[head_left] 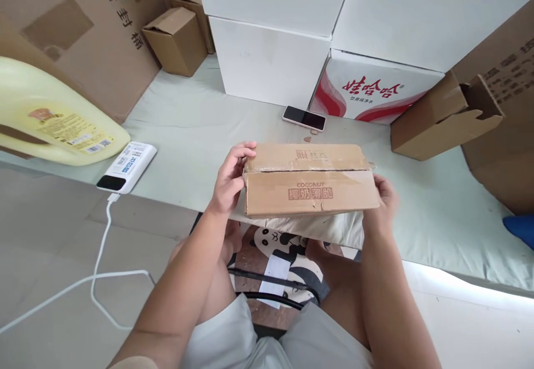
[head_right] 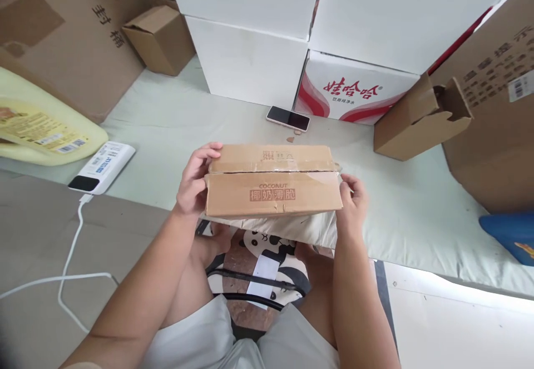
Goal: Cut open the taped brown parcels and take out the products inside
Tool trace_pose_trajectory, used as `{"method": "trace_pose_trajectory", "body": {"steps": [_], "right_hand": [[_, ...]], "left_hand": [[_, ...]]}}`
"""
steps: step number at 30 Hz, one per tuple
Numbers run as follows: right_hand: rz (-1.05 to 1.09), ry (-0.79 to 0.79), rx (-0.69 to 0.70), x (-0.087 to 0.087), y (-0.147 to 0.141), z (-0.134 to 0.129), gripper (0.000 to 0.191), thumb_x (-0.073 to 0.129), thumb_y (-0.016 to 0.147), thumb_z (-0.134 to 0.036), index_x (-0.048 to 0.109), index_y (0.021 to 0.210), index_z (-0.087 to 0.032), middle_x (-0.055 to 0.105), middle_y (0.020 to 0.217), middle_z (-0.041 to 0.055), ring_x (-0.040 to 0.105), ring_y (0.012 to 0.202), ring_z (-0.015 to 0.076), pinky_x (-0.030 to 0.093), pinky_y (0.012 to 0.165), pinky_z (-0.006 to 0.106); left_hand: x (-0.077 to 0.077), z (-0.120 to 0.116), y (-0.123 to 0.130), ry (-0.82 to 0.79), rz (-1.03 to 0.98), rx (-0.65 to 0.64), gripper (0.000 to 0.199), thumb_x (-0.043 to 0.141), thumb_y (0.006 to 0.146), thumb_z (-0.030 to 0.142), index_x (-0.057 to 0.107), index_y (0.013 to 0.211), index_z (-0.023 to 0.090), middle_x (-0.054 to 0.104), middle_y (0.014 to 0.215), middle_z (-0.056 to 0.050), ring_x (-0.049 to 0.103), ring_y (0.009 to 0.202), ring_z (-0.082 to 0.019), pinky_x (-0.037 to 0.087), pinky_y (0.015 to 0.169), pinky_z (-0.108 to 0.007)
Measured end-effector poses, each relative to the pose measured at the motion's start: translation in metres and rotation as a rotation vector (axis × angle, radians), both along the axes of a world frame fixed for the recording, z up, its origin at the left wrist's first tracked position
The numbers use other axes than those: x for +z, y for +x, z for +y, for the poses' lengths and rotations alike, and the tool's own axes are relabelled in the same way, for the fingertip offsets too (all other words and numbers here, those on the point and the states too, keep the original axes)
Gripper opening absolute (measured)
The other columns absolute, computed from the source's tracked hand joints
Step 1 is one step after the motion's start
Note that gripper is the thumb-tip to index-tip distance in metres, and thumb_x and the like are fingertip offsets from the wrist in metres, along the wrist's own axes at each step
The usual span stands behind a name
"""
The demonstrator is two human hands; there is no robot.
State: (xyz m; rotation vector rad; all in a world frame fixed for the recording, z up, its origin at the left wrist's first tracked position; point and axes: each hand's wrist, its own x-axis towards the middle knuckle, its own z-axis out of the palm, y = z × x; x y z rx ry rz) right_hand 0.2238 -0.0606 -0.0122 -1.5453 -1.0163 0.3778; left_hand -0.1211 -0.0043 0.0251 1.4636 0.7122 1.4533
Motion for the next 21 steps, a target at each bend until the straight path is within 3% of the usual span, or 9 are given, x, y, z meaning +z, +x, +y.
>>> {"method": "trace_pose_trajectory", "body": {"steps": [2,5,10,13,16,18,20,21], "right_hand": [[0.193,0.106,-0.06,0.013,-0.018,-0.005,0.028,0.054,0.088,-0.042,0.069,0.089,-0.019,0.068,0.088,0.0027,0.058,0.075,0.0136,0.045,0.071,0.027],[0.38,0.281,-0.038,0.033,-0.043,-0.004,0.028,0.054,0.084,-0.04,0.068,0.074,-0.019,0.068,0.08,0.0033,0.062,0.077,0.0163,0.046,0.073,0.03],[0.289,0.543,0.091,0.055,-0.068,0.001,0.03,0.055,0.088,-0.03,0.064,0.061,-0.021,0.063,0.067,0.002,0.06,0.073,0.018,0.047,0.075,0.034],[0.214,0.678,0.309,0.068,-0.076,-0.004,0.04,0.057,0.095,-0.03,0.061,0.056,-0.021,0.06,0.059,0.0013,0.059,0.066,0.018,0.05,0.076,0.037],[0.242,0.672,0.601,0.084,-0.078,-0.015,0.052,0.05,0.103,-0.029,0.058,0.052,-0.021,0.058,0.052,0.0008,0.059,0.06,0.0164,0.051,0.071,0.036],[0.24,0.606,0.772,0.093,-0.077,-0.02,0.055,0.046,0.106,-0.026,0.056,0.052,-0.021,0.058,0.05,0.0,0.059,0.057,0.0145,0.05,0.066,0.033],[0.165,0.545,0.903,0.097,-0.075,-0.023,0.053,0.045,0.107,-0.025,0.058,0.055,-0.021,0.062,0.053,-0.0008,0.06,0.058,0.0128,0.049,0.066,0.032],[0.1,0.514,0.951,0.098,-0.074,-0.024,0.052,0.044,0.108,-0.026,0.061,0.059,-0.021,0.065,0.058,-0.001,0.062,0.061,0.0127,0.05,0.071,0.032]], "left_hand": [[0.002,-0.001,-0.004,-0.009,0.022,0.037,0.04,0.081,0.074,0.049,0.069,0.106,0.027,0.063,0.131,-0.009,0.061,0.12,-0.027,0.053,0.097,-0.037],[0.008,-0.005,-0.009,-0.041,0.057,0.133,0.043,0.083,0.075,0.056,0.069,0.102,0.025,0.066,0.114,-0.008,0.064,0.1,-0.022,0.054,0.084,-0.031],[0.021,-0.004,-0.005,-0.007,0.06,0.444,0.044,0.089,0.073,0.053,0.059,0.084,0.023,0.053,0.077,0.004,0.05,0.066,-0.011,0.043,0.06,-0.021],[0.028,-0.002,-0.003,0.068,0.055,0.576,0.053,0.09,0.072,0.048,0.044,0.065,0.02,0.045,0.062,0.007,0.039,0.055,-0.008,0.034,0.052,-0.021],[0.036,-0.004,-0.01,0.135,0.069,0.586,0.056,0.089,0.07,0.044,0.04,0.058,0.02,0.048,0.056,0.006,0.044,0.052,-0.009,0.037,0.052,-0.023],[0.041,-0.007,-0.019,0.17,0.119,0.538,0.048,0.087,0.072,0.042,0.047,0.058,0.02,0.057,0.059,0.003,0.056,0.059,-0.013,0.046,0.058,-0.026],[0.045,-0.011,-0.03,0.192,0.249,0.41,0.034,0.079,0.081,0.047,0.064,0.065,0.02,0.071,0.075,-0.003,0.068,0.078,-0.02,0.056,0.072,-0.033],[0.048,-0.012,-0.035,0.206,0.349,0.31,0.034,0.071,0.087,0.052,0.072,0.074,0.021,0.076,0.093,-0.007,0.071,0.093,-0.025,0.058,0.083,-0.039]]}}
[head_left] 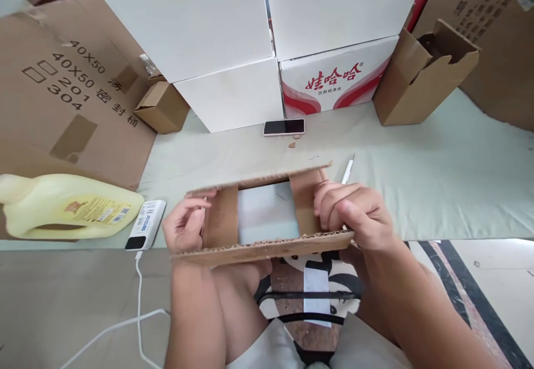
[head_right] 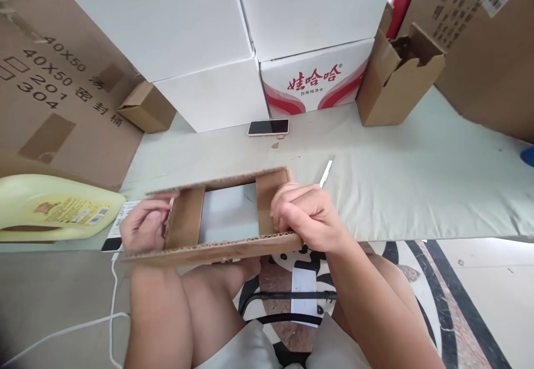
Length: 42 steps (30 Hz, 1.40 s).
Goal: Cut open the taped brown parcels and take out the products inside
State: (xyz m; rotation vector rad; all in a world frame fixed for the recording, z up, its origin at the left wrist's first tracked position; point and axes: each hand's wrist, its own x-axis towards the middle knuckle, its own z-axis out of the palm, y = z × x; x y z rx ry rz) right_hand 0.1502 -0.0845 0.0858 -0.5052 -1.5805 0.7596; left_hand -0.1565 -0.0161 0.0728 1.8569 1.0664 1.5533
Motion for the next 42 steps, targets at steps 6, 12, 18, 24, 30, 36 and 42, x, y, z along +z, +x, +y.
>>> {"method": "trace_pose_trajectory", "body": {"steps": [6,12,18,24,30,36,42], "right_hand": [[-0.489,-0.012,-0.048,-0.001,0.006,-0.001,0.068,0.021,0.109,-0.054,0.082,0.102,-0.025,0.077,0.123,0.0044,0.055,0.131,0.0297,0.035,0.112,0.052],[-0.396,0.01,-0.115,-0.007,0.002,-0.001,0.067,0.02,0.107,-0.053,0.08,0.091,-0.027,0.073,0.127,0.0037,0.049,0.139,0.0316,0.032,0.119,0.055],[-0.007,0.176,-0.505,-0.017,-0.014,-0.001,0.051,0.031,0.104,-0.032,0.077,0.081,-0.028,0.071,0.1,0.006,0.061,0.112,0.0272,0.046,0.106,0.051],[0.0,0.268,-0.488,-0.016,-0.015,-0.004,0.043,0.032,0.103,-0.024,0.071,0.085,-0.024,0.068,0.1,0.0065,0.058,0.1,0.0232,0.049,0.091,0.045],[0.153,0.272,-0.705,-0.033,-0.016,-0.009,0.023,0.035,0.101,-0.029,0.054,0.09,-0.023,0.056,0.112,0.0081,0.055,0.091,0.0204,0.049,0.077,0.04],[0.1,0.222,-0.835,-0.036,-0.01,-0.012,0.01,0.054,0.09,-0.02,0.046,0.093,-0.025,0.051,0.112,0.0072,0.057,0.097,0.02,0.052,0.08,0.038],[0.081,-0.234,-0.629,-0.037,-0.005,-0.023,0.052,0.055,0.09,-0.026,0.037,0.139,-0.025,0.055,0.076,-0.0053,0.049,0.056,0.0128,0.042,0.055,0.028]], "left_hand": [[0.013,-0.003,-0.023,-0.097,0.671,-0.335,0.054,0.035,0.102,0.057,0.081,0.115,0.032,0.037,0.169,-0.002,0.035,0.151,-0.038,0.021,0.128,-0.067],[0.007,-0.007,-0.004,-0.097,0.147,-0.285,0.045,0.047,0.092,0.063,0.074,0.087,0.027,0.057,0.138,-0.007,0.05,0.134,-0.034,0.04,0.118,-0.056],[0.01,-0.006,0.021,0.014,-0.436,-0.017,0.027,0.067,0.071,0.048,0.064,0.07,0.022,0.067,0.108,-0.006,0.061,0.11,-0.026,0.049,0.102,-0.041],[0.08,-0.015,0.012,0.112,-0.056,0.006,0.011,0.079,0.072,0.03,0.072,0.077,0.023,0.068,0.079,-0.002,0.065,0.076,-0.019,0.054,0.075,-0.034],[0.158,-0.03,0.096,-0.133,1.178,-0.382,0.022,0.051,0.098,0.03,0.072,0.097,0.024,0.076,0.102,-0.003,0.07,0.087,-0.02,0.056,0.078,-0.034],[0.132,-0.01,0.165,-0.231,1.569,-0.595,0.044,0.063,0.094,0.03,0.059,0.137,0.029,0.059,0.144,-0.006,0.067,0.118,-0.026,0.055,0.091,-0.037],[0.116,0.003,0.17,-0.167,1.528,-0.749,0.029,0.059,0.097,0.037,0.063,0.124,0.027,0.066,0.128,-0.007,0.067,0.116,-0.027,0.055,0.09,-0.037]]}}
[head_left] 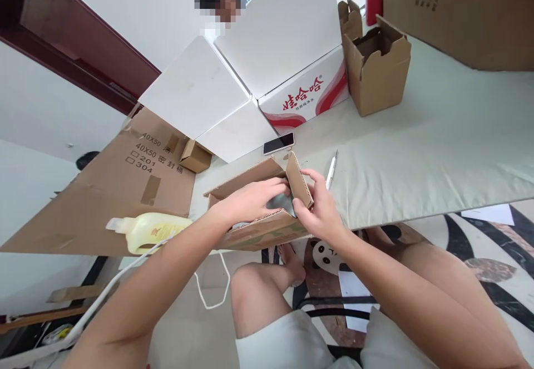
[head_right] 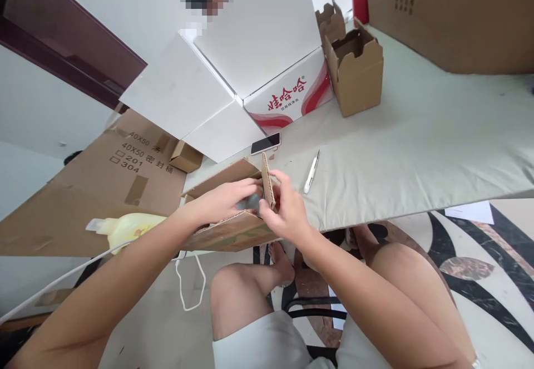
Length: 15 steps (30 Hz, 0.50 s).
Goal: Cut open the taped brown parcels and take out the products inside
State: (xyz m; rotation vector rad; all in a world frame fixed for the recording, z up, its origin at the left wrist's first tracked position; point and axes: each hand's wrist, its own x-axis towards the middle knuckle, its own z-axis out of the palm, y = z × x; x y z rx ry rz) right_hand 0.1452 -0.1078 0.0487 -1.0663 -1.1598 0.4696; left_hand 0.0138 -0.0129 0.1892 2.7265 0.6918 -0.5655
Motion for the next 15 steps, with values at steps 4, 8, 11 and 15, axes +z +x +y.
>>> {"method": "trace_pose_trajectory", "body": {"steps": [4,8,11,15], "right_hand": [[0.052,-0.066,0.007,-0.001,0.0,-0.005,0.047,0.048,0.092,-0.028,0.041,0.138,-0.023,0.054,0.069,-0.0058,0.044,0.049,0.0129,0.035,0.052,0.029],[0.161,-0.109,0.062,0.0,-0.003,-0.005,0.037,0.047,0.091,-0.027,0.046,0.127,-0.024,0.046,0.062,-0.0081,0.042,0.047,0.0136,0.034,0.052,0.03],[0.317,-0.135,0.06,-0.001,-0.007,-0.003,0.024,0.048,0.09,-0.029,0.044,0.113,-0.025,0.044,0.067,-0.0075,0.039,0.05,0.0126,0.034,0.054,0.029],[0.629,-0.175,0.043,0.0,-0.012,0.002,0.02,0.046,0.089,-0.031,0.036,0.105,-0.027,0.043,0.075,-0.0054,0.039,0.056,0.0133,0.036,0.056,0.028]], "left_hand": [[-0.006,0.007,-0.001,0.062,0.038,-0.054,0.033,0.057,0.096,0.034,0.064,0.127,0.026,0.064,0.129,-0.007,0.066,0.117,-0.026,0.055,0.091,-0.037],[-0.005,0.012,-0.005,0.119,0.145,-0.07,0.028,0.054,0.096,0.035,0.074,0.111,0.023,0.063,0.124,-0.008,0.068,0.104,-0.024,0.053,0.086,-0.034],[-0.003,0.017,-0.011,0.125,0.105,-0.099,0.031,0.05,0.098,0.04,0.076,0.104,0.023,0.063,0.132,-0.008,0.067,0.104,-0.023,0.053,0.09,-0.036],[-0.001,0.027,-0.021,0.198,-0.063,-0.18,0.039,0.044,0.1,0.046,0.073,0.089,0.021,0.074,0.105,-0.011,0.064,0.094,-0.024,0.052,0.091,-0.04]]}}
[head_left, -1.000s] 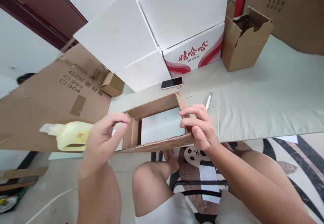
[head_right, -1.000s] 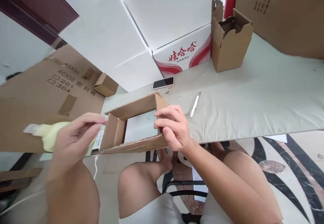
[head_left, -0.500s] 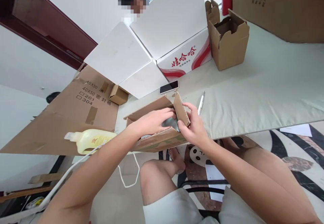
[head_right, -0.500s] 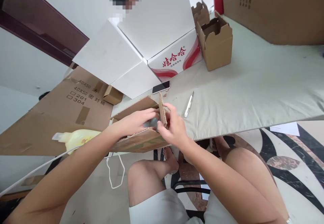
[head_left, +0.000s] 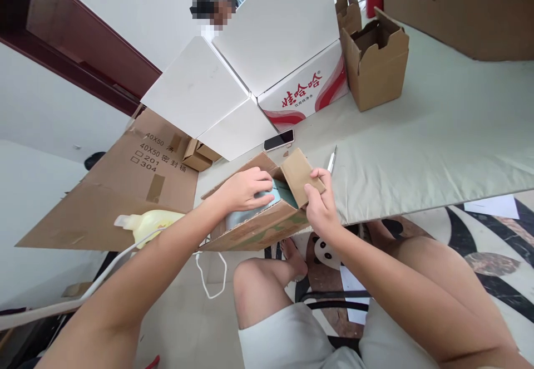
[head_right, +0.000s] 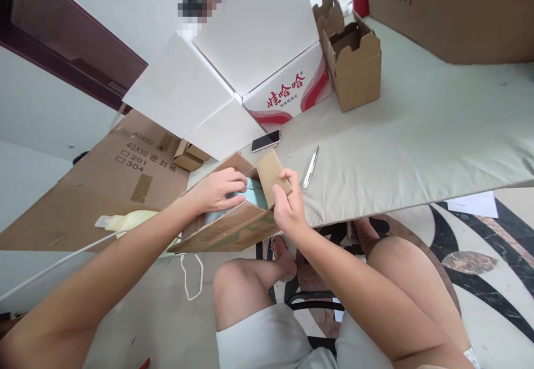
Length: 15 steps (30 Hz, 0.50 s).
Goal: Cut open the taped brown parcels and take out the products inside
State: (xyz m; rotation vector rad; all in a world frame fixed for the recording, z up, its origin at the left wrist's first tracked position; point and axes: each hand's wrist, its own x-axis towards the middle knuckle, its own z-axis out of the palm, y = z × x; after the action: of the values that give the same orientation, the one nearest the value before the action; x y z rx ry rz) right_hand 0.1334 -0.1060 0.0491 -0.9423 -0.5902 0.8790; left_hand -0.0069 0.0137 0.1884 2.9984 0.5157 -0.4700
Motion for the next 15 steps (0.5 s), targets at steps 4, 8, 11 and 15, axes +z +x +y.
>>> {"method": "trace_pose_trajectory", "body": {"steps": [4,8,11,15], "right_hand": [[0.172,-0.065,-0.041,0.004,0.001,0.004,0.024,0.044,0.086,-0.03,0.031,0.105,-0.029,0.045,0.081,-0.0038,0.045,0.061,0.0159,0.037,0.056,0.028],[0.151,-0.025,-0.103,0.005,0.002,0.004,0.024,0.046,0.085,-0.03,0.031,0.104,-0.029,0.05,0.087,-0.002,0.051,0.07,0.0166,0.041,0.061,0.029],[0.115,0.014,-0.08,0.003,-0.001,0.004,0.022,0.046,0.086,-0.031,0.033,0.103,-0.028,0.047,0.084,-0.0019,0.046,0.065,0.0155,0.038,0.059,0.029],[0.109,-0.013,-0.128,-0.001,0.003,0.007,0.02,0.046,0.085,-0.029,0.033,0.101,-0.027,0.045,0.086,-0.0012,0.046,0.069,0.0151,0.037,0.062,0.029]], "left_hand": [[0.014,0.007,-0.008,0.007,-0.213,0.009,0.034,0.049,0.096,0.043,0.072,0.081,0.022,0.076,0.1,-0.011,0.065,0.089,-0.024,0.054,0.086,-0.039],[0.038,0.007,-0.013,-0.014,-0.298,0.052,0.034,0.053,0.096,0.038,0.074,0.075,0.023,0.078,0.094,-0.007,0.069,0.082,-0.02,0.055,0.08,-0.034],[0.048,0.004,-0.018,-0.006,-0.285,0.024,0.03,0.059,0.093,0.036,0.077,0.072,0.024,0.079,0.088,-0.005,0.069,0.074,-0.018,0.055,0.072,-0.032],[0.046,-0.007,-0.04,0.05,-0.299,-0.072,0.034,0.067,0.088,0.03,0.066,0.055,0.024,0.076,0.071,-0.003,0.062,0.06,-0.016,0.049,0.06,-0.03]]}}
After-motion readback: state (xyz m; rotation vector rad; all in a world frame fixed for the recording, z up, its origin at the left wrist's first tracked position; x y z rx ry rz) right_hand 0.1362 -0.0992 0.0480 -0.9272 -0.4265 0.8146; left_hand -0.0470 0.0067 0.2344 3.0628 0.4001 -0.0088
